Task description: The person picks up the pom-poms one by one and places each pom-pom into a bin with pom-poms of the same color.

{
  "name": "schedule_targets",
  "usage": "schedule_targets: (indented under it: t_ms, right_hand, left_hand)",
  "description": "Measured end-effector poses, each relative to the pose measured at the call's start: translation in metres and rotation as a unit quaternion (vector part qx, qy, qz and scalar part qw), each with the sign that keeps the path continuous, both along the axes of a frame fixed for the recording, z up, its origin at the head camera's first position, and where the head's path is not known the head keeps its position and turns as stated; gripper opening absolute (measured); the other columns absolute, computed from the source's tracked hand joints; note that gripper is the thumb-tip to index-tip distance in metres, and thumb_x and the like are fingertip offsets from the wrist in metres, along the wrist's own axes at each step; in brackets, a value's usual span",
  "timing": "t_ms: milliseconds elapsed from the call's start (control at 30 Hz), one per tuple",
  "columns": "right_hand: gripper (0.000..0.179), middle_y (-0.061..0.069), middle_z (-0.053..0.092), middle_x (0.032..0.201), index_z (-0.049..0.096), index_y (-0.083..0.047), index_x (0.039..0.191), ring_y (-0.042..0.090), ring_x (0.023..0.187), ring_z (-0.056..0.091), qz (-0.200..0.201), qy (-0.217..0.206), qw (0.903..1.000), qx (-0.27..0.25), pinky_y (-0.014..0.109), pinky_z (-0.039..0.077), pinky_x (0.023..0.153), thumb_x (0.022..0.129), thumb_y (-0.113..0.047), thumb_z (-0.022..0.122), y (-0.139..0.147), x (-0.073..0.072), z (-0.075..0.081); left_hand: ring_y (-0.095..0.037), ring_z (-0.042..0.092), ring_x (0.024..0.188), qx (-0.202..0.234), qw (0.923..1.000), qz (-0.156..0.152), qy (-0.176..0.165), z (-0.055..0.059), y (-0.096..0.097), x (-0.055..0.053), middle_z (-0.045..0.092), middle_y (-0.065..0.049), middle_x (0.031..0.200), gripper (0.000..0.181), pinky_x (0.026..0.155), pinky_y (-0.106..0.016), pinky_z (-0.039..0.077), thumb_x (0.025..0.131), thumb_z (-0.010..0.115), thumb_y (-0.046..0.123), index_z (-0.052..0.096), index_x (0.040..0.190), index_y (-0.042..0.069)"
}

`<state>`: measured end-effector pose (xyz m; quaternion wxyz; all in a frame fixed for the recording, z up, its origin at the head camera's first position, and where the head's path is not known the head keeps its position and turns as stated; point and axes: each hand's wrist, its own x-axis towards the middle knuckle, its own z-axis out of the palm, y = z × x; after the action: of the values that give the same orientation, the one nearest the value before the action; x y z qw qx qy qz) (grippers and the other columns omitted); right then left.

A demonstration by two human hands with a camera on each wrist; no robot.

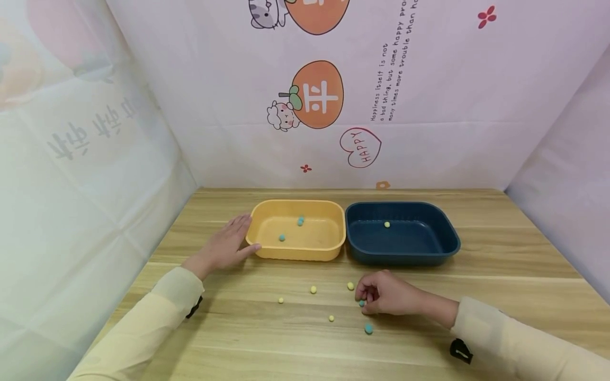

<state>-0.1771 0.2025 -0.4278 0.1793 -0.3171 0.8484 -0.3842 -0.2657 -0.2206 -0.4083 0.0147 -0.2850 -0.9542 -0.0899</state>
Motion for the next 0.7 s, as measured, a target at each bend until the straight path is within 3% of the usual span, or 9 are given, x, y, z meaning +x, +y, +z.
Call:
schedule_targets:
  t_ms: [700]
  right_hand:
    - [0.015,-0.008,0.060,0.078,0.068,-0.018,0.083,0.006,0.067,0.055,-0.003,0.023,0.9997,0.013,0.023,0.050,0.059,0.079,-0.010,0.080,-0.0003,-0.0020,-0.0028]
  left_hand:
    - [-0.032,0.012,0.146,-0.006,1.0000,0.002,0.005,-0.0004,0.0002,-0.0013,0.016,-0.023,0.158,0.089,0.118,-0.043,0.009,0.098,0.038,0.061,0.014,0.152,-0.007]
